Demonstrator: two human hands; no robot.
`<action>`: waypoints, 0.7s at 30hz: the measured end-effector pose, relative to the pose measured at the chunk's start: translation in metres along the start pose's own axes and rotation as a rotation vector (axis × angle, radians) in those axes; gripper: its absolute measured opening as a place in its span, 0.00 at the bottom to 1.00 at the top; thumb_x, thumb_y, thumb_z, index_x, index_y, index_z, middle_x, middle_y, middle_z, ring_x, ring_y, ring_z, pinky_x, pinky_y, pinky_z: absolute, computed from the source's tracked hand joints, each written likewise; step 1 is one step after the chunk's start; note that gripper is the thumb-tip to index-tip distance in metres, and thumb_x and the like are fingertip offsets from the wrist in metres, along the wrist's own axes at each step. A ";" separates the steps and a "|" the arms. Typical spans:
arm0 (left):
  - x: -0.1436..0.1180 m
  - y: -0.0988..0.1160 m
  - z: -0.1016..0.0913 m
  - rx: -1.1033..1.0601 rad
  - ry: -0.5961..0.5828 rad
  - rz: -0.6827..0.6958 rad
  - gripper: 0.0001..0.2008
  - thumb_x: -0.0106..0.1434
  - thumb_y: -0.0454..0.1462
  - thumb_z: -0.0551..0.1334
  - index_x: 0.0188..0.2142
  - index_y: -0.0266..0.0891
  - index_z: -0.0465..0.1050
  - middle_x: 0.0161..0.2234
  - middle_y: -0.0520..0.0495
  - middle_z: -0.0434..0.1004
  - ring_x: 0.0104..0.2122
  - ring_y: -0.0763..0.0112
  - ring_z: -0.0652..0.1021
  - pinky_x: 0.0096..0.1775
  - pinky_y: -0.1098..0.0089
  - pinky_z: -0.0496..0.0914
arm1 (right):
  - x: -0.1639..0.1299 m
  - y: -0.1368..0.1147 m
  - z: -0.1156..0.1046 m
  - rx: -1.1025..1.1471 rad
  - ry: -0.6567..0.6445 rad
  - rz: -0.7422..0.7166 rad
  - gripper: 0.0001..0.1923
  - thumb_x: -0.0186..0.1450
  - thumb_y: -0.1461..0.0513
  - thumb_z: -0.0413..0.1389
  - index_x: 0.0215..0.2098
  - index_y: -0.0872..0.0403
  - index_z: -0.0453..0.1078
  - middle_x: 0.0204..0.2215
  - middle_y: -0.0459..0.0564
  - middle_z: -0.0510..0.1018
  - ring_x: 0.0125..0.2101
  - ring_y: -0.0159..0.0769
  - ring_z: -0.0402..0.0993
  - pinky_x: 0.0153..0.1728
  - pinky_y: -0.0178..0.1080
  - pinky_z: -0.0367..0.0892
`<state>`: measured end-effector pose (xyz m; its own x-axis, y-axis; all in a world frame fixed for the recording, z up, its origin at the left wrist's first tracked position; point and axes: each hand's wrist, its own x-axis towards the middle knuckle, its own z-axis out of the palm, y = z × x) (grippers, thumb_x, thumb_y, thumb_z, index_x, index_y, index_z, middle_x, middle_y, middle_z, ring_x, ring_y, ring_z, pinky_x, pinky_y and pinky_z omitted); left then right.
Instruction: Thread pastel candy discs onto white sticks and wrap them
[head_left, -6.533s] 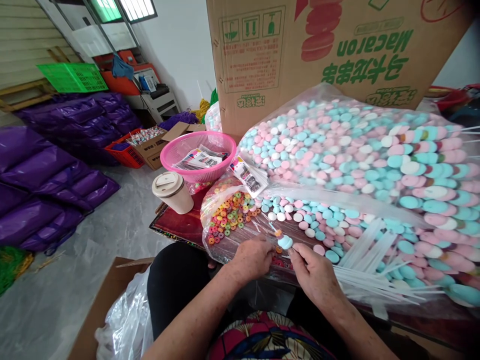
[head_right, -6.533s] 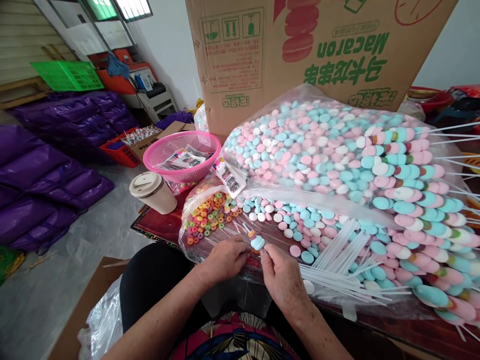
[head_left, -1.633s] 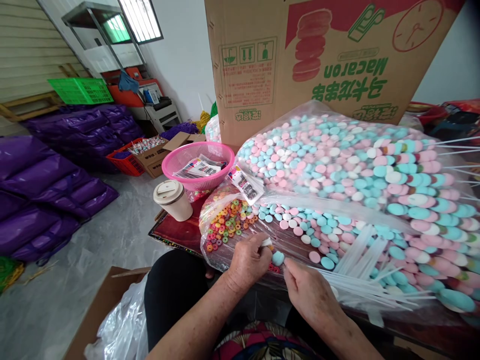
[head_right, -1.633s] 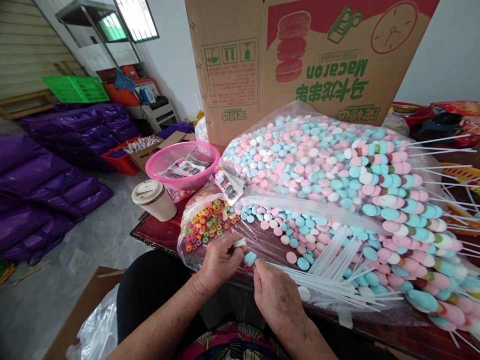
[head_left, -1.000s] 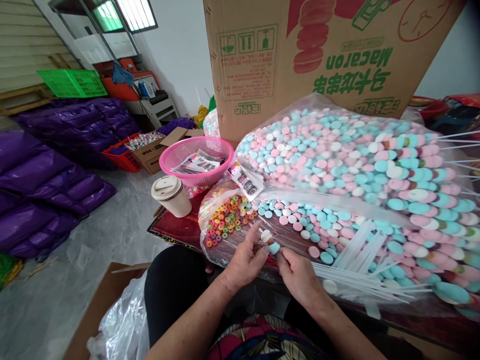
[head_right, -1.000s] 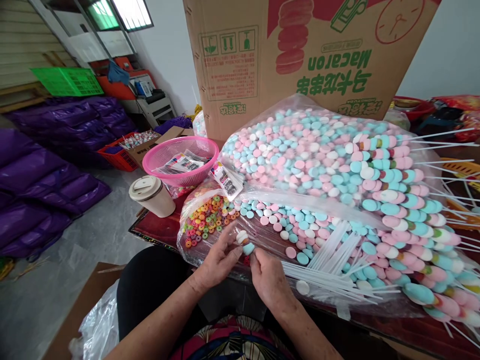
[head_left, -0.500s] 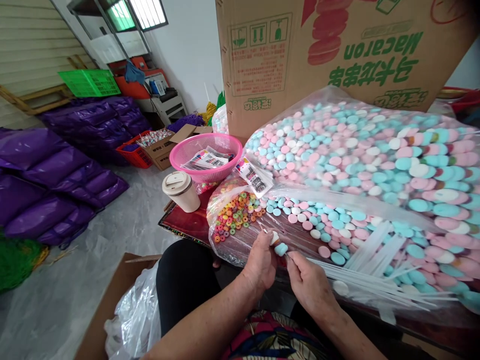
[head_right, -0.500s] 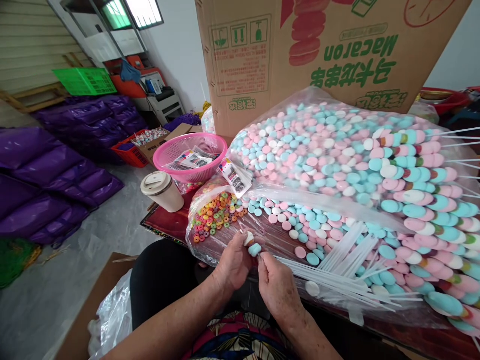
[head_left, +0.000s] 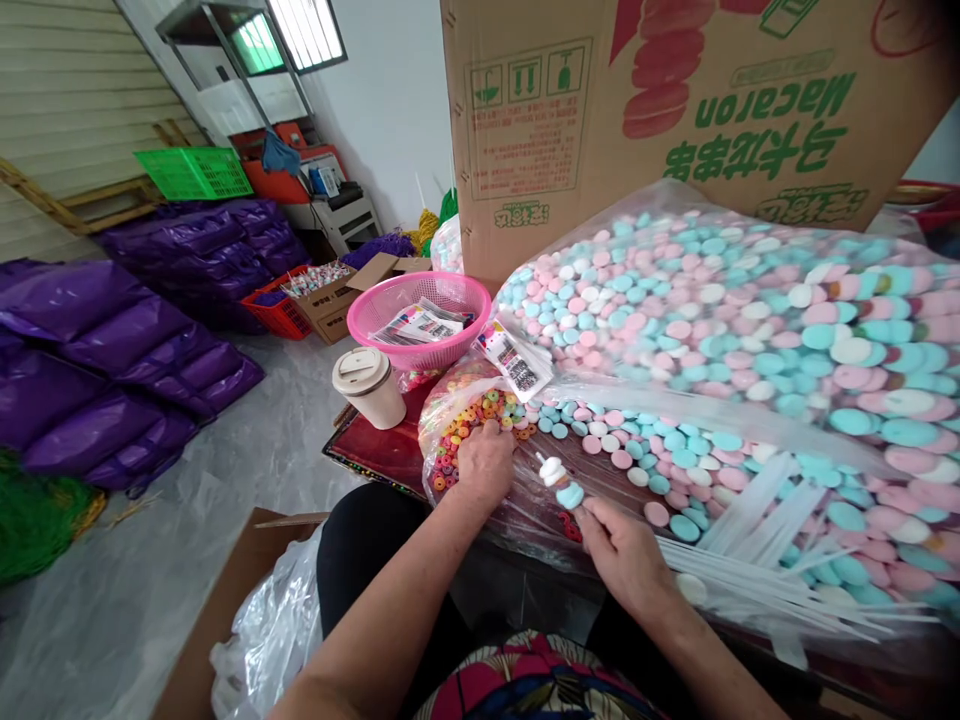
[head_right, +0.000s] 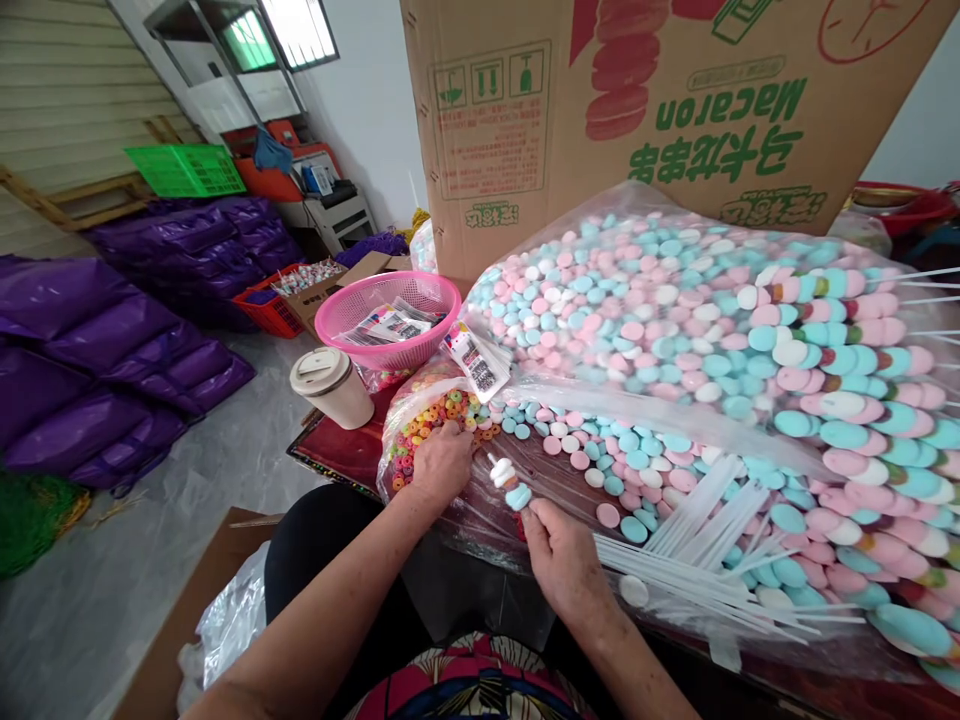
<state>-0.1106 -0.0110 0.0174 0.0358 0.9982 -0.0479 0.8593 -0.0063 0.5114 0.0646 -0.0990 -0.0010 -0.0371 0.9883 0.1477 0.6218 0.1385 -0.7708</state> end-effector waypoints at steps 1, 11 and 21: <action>0.003 -0.002 0.002 -0.014 -0.008 0.009 0.07 0.56 0.31 0.57 0.31 0.37 0.74 0.40 0.39 0.72 0.46 0.53 0.71 0.47 0.56 0.63 | -0.002 0.000 0.002 0.000 -0.012 -0.005 0.18 0.65 0.55 0.44 0.20 0.52 0.60 0.15 0.43 0.66 0.18 0.30 0.62 0.21 0.32 0.57; -0.019 -0.002 0.022 -0.500 0.053 -0.035 0.05 0.51 0.33 0.59 0.29 0.36 0.72 0.25 0.50 0.76 0.25 0.73 0.75 0.29 0.74 0.69 | -0.007 0.008 0.002 -0.210 -0.055 -0.029 0.17 0.66 0.58 0.41 0.27 0.53 0.67 0.20 0.48 0.73 0.23 0.34 0.68 0.26 0.34 0.58; -0.043 0.008 0.021 -0.363 0.169 0.386 0.07 0.53 0.32 0.57 0.30 0.39 0.73 0.28 0.49 0.78 0.29 0.70 0.76 0.34 0.71 0.70 | -0.009 0.008 0.002 -0.187 0.011 -0.073 0.17 0.65 0.58 0.42 0.23 0.53 0.65 0.16 0.47 0.70 0.19 0.32 0.64 0.23 0.34 0.56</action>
<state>-0.0948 -0.0549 0.0053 0.2052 0.9233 0.3246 0.5677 -0.3825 0.7290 0.0679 -0.1066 -0.0097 -0.0796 0.9753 0.2061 0.7520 0.1945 -0.6298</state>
